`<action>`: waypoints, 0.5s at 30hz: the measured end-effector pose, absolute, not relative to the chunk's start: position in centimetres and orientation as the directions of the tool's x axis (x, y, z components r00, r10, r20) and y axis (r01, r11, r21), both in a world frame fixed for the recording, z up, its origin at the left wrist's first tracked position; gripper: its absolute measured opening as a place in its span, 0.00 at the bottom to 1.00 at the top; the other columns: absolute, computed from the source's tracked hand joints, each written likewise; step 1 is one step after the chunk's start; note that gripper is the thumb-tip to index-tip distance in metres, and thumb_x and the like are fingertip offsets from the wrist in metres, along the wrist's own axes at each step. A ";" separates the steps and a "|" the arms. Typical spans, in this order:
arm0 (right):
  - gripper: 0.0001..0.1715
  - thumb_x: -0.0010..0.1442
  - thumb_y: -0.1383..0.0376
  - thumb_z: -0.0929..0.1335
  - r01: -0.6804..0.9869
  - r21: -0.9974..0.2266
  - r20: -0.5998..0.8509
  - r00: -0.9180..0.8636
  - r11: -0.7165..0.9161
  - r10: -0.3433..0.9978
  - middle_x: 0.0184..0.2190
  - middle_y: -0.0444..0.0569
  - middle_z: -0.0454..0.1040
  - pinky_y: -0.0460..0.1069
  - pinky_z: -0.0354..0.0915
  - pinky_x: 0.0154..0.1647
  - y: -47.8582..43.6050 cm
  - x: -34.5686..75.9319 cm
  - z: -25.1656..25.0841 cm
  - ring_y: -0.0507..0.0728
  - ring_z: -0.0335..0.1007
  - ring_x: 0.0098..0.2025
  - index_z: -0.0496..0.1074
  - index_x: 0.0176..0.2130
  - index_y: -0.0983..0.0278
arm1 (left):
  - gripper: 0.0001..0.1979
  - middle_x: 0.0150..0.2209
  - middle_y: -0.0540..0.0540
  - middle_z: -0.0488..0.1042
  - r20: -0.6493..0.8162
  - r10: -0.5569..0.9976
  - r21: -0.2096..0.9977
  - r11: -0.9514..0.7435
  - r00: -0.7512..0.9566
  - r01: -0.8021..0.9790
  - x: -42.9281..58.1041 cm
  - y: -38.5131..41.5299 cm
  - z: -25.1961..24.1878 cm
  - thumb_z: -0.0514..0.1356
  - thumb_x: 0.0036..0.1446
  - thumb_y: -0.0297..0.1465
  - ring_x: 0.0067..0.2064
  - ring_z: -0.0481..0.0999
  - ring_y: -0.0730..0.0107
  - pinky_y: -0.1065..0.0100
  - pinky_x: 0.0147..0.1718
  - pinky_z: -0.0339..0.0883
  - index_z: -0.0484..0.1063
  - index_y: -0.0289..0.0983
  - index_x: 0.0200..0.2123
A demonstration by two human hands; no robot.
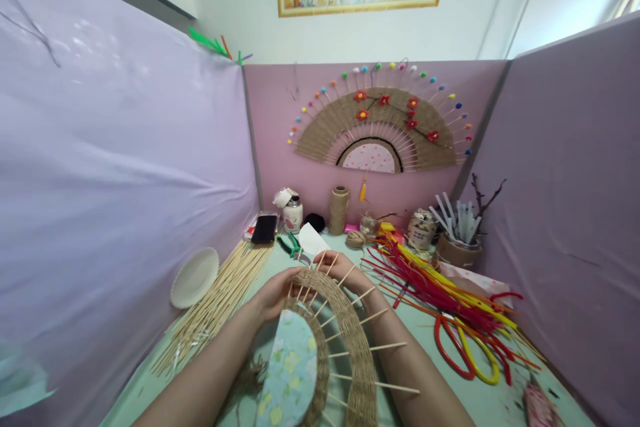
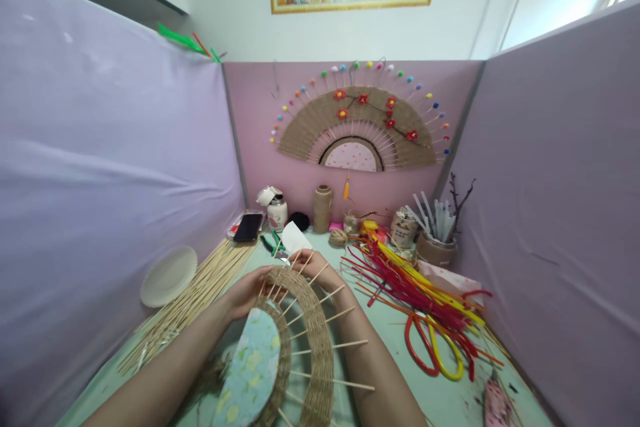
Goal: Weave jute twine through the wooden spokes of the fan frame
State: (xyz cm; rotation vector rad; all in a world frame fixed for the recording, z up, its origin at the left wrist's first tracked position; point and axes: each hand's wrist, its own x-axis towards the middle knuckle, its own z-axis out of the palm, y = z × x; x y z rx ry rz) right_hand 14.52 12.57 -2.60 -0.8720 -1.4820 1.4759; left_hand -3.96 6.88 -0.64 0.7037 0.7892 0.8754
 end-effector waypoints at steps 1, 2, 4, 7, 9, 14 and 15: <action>0.18 0.39 0.60 0.76 -0.082 -0.994 0.102 -0.413 0.075 0.905 0.26 0.44 0.74 0.48 0.62 0.33 12.6 14.5 -2.6 0.52 0.67 0.28 0.73 0.31 0.66 | 0.12 0.34 0.41 0.79 -0.309 0.869 0.790 0.460 0.386 -0.405 -3.9 7.4 -0.6 0.58 0.57 0.32 0.33 0.79 0.65 0.64 0.39 0.70 0.73 0.31 0.41; 0.18 0.39 0.60 0.76 -0.077 -0.993 0.111 -0.429 0.085 0.896 0.27 0.45 0.74 0.48 0.62 0.34 12.6 14.4 -2.6 0.52 0.67 0.29 0.73 0.31 0.66 | 0.11 0.33 0.42 0.79 -0.319 0.870 0.782 0.466 0.376 -0.414 -3.9 7.8 -0.5 0.58 0.57 0.31 0.32 0.78 0.66 0.65 0.38 0.70 0.73 0.31 0.41; 0.17 0.40 0.60 0.75 -0.063 -0.993 0.118 -0.446 0.100 0.887 0.27 0.46 0.74 0.48 0.62 0.34 12.7 14.0 -2.6 0.52 0.67 0.29 0.73 0.30 0.66 | 0.09 0.30 0.44 0.78 -0.361 0.853 0.760 0.504 0.377 -0.411 -3.8 8.4 -0.6 0.58 0.57 0.30 0.30 0.77 0.68 0.67 0.36 0.70 0.72 0.31 0.39; 0.17 0.40 0.58 0.74 -0.013 -0.992 0.115 -0.430 0.122 0.895 0.23 0.44 0.71 0.48 0.61 0.30 12.8 13.7 -3.0 0.51 0.64 0.25 0.72 0.28 0.66 | 0.08 0.28 0.45 0.77 -0.423 0.824 0.736 0.556 0.377 -0.387 -3.6 8.7 -0.9 0.60 0.54 0.29 0.27 0.76 0.69 0.68 0.34 0.69 0.72 0.31 0.37; 0.17 0.39 0.58 0.74 0.052 -0.988 0.112 -0.414 0.146 0.903 0.22 0.43 0.70 0.48 0.61 0.28 12.8 14.5 -3.3 0.51 0.63 0.24 0.71 0.27 0.66 | 0.09 0.30 0.44 0.78 -0.394 0.821 0.741 0.550 0.414 -0.386 -3.7 8.7 -1.0 0.62 0.51 0.28 0.29 0.77 0.68 0.67 0.35 0.69 0.71 0.32 0.38; 0.12 0.40 0.58 0.70 0.278 -0.941 0.157 -0.141 0.191 0.977 0.23 0.46 0.72 0.50 0.62 0.24 13.1 19.9 1.9 0.55 0.66 0.22 0.73 0.28 0.62 | 0.14 0.35 0.42 0.79 -0.340 0.830 0.768 0.517 0.443 -0.379 -4.9 8.9 -2.1 0.66 0.45 0.28 0.33 0.78 0.66 0.68 0.35 0.68 0.71 0.32 0.38; 0.10 0.42 0.57 0.69 0.326 -0.912 0.246 -0.050 0.248 0.968 0.20 0.47 0.71 0.51 0.62 0.23 13.5 20.6 5.0 0.56 0.66 0.22 0.71 0.24 0.61 | 0.14 0.34 0.42 0.78 -0.344 0.830 0.781 0.513 0.438 -0.358 -5.1 8.9 -2.4 0.65 0.44 0.28 0.32 0.78 0.66 0.68 0.34 0.67 0.71 0.32 0.37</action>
